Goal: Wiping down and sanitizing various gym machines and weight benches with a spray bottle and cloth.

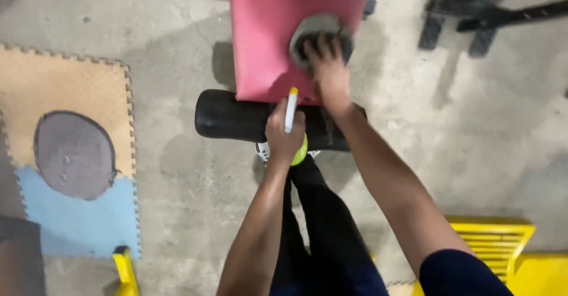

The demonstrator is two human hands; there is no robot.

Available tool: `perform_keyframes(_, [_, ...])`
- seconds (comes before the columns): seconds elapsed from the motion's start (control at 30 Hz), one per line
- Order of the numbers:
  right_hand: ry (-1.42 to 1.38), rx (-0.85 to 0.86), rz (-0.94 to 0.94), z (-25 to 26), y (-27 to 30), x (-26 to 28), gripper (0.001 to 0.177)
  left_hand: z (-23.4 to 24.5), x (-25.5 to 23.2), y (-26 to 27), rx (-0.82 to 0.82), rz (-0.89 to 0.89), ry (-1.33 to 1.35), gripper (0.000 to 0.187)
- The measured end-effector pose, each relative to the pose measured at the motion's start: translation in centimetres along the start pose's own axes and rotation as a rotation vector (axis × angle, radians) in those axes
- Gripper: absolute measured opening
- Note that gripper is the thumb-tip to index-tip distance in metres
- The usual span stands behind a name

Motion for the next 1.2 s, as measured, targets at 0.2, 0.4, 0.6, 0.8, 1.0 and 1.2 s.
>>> perform_keyframes(0.2, [-0.139, 0.007, 0.049, 0.8, 5.6, 1.5, 0.051, 0.1, 0.9, 1.1, 0.07, 0.025, 0.07, 0.029])
perform_keyframes(0.4, [-0.404, 0.212, -0.231, 8.2, 7.3, 1.3, 0.055, 3.0, -3.7, 2.0, 0.092, -0.105, -0.004, 0.034])
perform_keyframes(0.6, [-0.637, -0.215, -0.268, 15.2, 11.5, -0.2, 0.041, 7.4, -11.8, 3.9, 0.195, -0.153, 0.219, 0.027])
perform_keyframes(0.8, [-0.789, -0.282, -0.321, 19.8, 16.7, -2.1, 0.033, 10.9, -20.7, 6.4, 0.309, -0.18, 0.217, 0.028])
perform_keyframes(1.0, [-1.023, -0.274, -0.469, 24.8, 21.5, -4.8, 0.039, 11.4, -29.0, 9.9, 0.264, -0.727, 0.201, 0.026])
perform_keyframes(1.2, [-1.179, -0.503, -0.512, 28.0, 23.4, -10.1, 0.042, 6.3, -32.9, 10.3, 0.354, -0.481, 0.058, 0.027])
Point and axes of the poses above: each hand's wrist, its own y-axis away from the middle knuckle, its own z-axis out of the back of the hand, x = y × z, the point moved 9 cm from there along -y, towards the middle knuckle, and after that the axes turned 4 degrees about z, right-handed, at the moved point
